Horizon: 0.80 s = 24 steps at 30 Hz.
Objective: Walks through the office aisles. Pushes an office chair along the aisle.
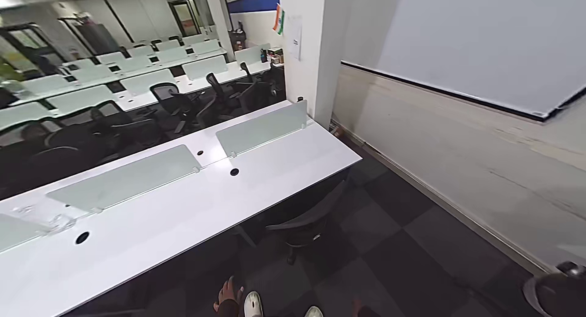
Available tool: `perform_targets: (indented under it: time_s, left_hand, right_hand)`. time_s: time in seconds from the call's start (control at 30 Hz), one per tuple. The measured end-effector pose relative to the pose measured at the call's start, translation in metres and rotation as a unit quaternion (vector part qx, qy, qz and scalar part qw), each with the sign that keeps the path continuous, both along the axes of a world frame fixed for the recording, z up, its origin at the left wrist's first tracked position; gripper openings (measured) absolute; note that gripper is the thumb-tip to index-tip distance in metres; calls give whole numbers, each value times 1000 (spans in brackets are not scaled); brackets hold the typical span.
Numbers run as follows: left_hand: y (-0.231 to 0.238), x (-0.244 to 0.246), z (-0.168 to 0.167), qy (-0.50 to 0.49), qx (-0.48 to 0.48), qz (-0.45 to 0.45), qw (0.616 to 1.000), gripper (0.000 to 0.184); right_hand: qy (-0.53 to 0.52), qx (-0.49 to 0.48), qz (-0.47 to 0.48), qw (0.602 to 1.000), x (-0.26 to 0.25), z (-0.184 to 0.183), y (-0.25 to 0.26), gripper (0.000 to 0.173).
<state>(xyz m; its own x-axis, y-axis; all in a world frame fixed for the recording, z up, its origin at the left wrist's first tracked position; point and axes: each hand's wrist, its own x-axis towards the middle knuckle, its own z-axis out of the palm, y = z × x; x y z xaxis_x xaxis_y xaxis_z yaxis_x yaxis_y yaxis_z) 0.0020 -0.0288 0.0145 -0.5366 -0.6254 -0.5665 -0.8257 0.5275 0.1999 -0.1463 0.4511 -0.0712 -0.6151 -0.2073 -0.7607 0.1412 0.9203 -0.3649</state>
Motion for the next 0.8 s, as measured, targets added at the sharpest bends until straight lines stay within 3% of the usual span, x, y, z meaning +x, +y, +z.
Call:
perform_targets:
  time_s: [0.07, 0.1, 0.17, 0.23, 0.3, 0.37, 0.47, 0.57, 0.67, 0.8]
  left_hand:
    - [-22, 0, 7, 148, 59, 67, 985, 73]
    - [-28, 0, 15, 243, 114, 130, 954, 70]
    - [-35, -1, 39, 374, 223, 279, 856, 60]
    - [-39, 5, 72, 442, 328, 374, 746, 51]
    - [-45, 21, 97, 490, 397, 390, 671, 56]
    - [-53, 43, 115, 517, 446, 398, 613, 63]
    - [-75, 98, 127, 547, 469, 397, 568, 66]
    - [-102, 166, 130, 564, 458, 411, 551, 61]
    - [-129, 237, 126, 580, 424, 442, 538, 50]
    - [-157, 322, 125, 635, 357, 484, 485, 30]
  right_hand:
    - [-2, -14, 31, 999, -66, 17, -54, 59]
    - [16, -60, 17, 998, -89, 42, -82, 58]
    - [42, -195, -63, 978, -110, 101, -137, 52]
    - [11, -331, -167, 929, -105, 158, -187, 41]
    - [-32, -440, -209, 873, -86, 198, -225, 36]
    - [-64, -509, -207, 833, -59, 214, -253, 42]
    - [-105, -539, -214, 808, 1, 221, -295, 49]
    - [-140, -537, -214, 804, 63, 212, -335, 51]
    - [-169, -530, -185, 810, 117, 208, -376, 51]
    - [-208, -516, -134, 820, 176, 211, -448, 48]
